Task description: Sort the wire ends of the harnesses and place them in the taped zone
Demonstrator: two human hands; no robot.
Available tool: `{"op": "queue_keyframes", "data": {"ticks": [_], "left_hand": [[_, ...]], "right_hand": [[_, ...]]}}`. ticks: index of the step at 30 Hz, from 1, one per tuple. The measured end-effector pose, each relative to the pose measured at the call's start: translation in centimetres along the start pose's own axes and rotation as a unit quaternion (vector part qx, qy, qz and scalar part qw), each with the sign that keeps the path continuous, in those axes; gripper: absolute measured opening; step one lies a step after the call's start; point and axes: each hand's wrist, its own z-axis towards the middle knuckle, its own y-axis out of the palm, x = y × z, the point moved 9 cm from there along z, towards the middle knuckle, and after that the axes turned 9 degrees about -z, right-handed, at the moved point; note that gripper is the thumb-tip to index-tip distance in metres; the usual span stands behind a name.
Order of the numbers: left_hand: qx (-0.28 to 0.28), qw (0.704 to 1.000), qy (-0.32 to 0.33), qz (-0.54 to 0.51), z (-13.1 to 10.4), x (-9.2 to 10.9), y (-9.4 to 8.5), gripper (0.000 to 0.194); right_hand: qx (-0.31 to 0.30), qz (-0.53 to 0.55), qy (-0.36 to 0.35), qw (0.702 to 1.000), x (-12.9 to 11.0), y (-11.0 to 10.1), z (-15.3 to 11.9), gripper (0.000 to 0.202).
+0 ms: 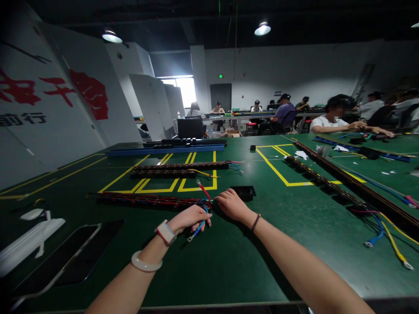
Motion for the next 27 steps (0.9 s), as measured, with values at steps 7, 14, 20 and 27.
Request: {"op": "queue_keyframes", "data": {"ticks": [7,14,20,27], "left_hand": [[0.046,0.987,-0.052,-0.148,0.5,-1.4,0.2,0.048],[0.011,0.973,-0.054,-0.224,0.4,-1.2,1.0,0.025],[-0.009,0.965,-0.066,-0.252,0.6,-1.9,1.3,0.03],[-0.029,0.955,-0.05,-0.291,0.9,-1.7,1.6,0.029]], "right_hand": [[0.032,0.143,0.081,0.986,-0.7,-3.5,2.2,0.041],[0.056,0.189,0.115,0.974,-1.6,-6.4,5.0,0.023],[0.02,0.162,0.189,0.968,3.5,-4.7,4.0,0.017],[-0.191,0.121,0.104,0.968,5.6,-1.0,2.8,0.037]]}}
